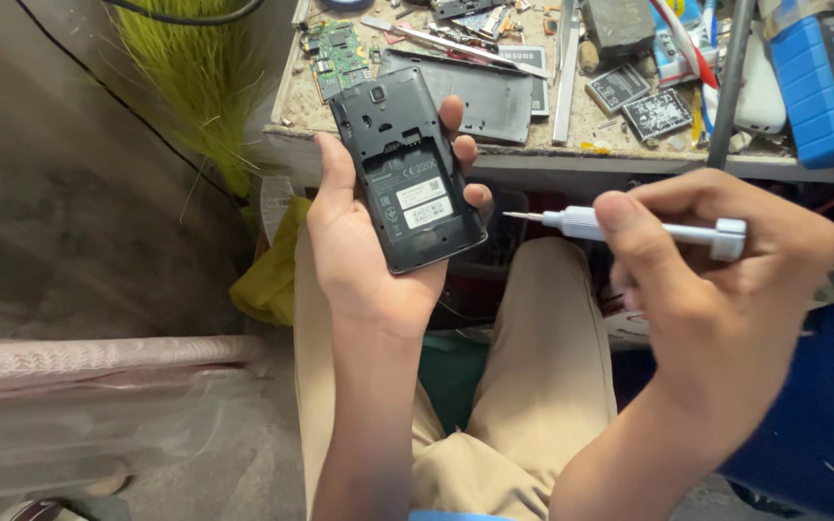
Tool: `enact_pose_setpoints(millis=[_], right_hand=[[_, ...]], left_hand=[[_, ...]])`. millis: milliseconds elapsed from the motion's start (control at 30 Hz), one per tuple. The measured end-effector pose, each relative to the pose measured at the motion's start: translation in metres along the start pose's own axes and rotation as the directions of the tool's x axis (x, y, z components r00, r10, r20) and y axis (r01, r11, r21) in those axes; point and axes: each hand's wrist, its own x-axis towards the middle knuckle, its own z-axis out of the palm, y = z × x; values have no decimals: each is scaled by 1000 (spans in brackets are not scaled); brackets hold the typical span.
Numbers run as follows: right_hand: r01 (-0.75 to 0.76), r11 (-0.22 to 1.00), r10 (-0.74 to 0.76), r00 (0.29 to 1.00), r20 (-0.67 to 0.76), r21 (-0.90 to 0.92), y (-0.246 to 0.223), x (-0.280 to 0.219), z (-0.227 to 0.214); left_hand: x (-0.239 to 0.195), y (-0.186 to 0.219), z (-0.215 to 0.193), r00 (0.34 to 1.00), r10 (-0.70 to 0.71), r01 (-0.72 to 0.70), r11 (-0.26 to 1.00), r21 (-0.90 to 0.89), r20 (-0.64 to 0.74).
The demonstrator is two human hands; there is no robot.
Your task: The person unscrews the back of a mobile phone using a precision screwdriver and removes a plastic internal cover.
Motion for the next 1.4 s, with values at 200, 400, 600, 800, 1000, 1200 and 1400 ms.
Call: enact_pose_setpoints(millis=[200, 400, 600, 800, 1000, 1200, 1400], right_hand=[[-84, 993, 77, 993, -94, -78, 11, -4, -9], [-134, 991, 133, 989, -71, -12, 27, 4, -15], [-152, 987, 151, 988, -24, -52, 23, 1, -11], [-95, 991, 102, 992, 68, -98, 4, -4, -5], [-84, 986, 99, 990, 100, -145, -10, -6, 9], [-14, 989, 37, 988, 152, -150, -7, -2, 19], [-67, 987, 85, 989, 121, -143, -6, -1, 21]], left_hand=[[-3, 0, 5, 997, 58, -54, 996, 72, -44], [-7, 1, 11, 979, 182, -160, 965, 207, -92], [-9, 0, 16, 969, 223, -190, 946, 263, -102], [-10, -2, 17, 966, 233, -197, 943, 267, -112], [-10, -5, 18, 963, 250, -214, 936, 278, -100], [-11, -6, 17, 963, 254, -218, 932, 290, -93], [-11, -7, 17, 962, 260, -228, 932, 281, -79]])
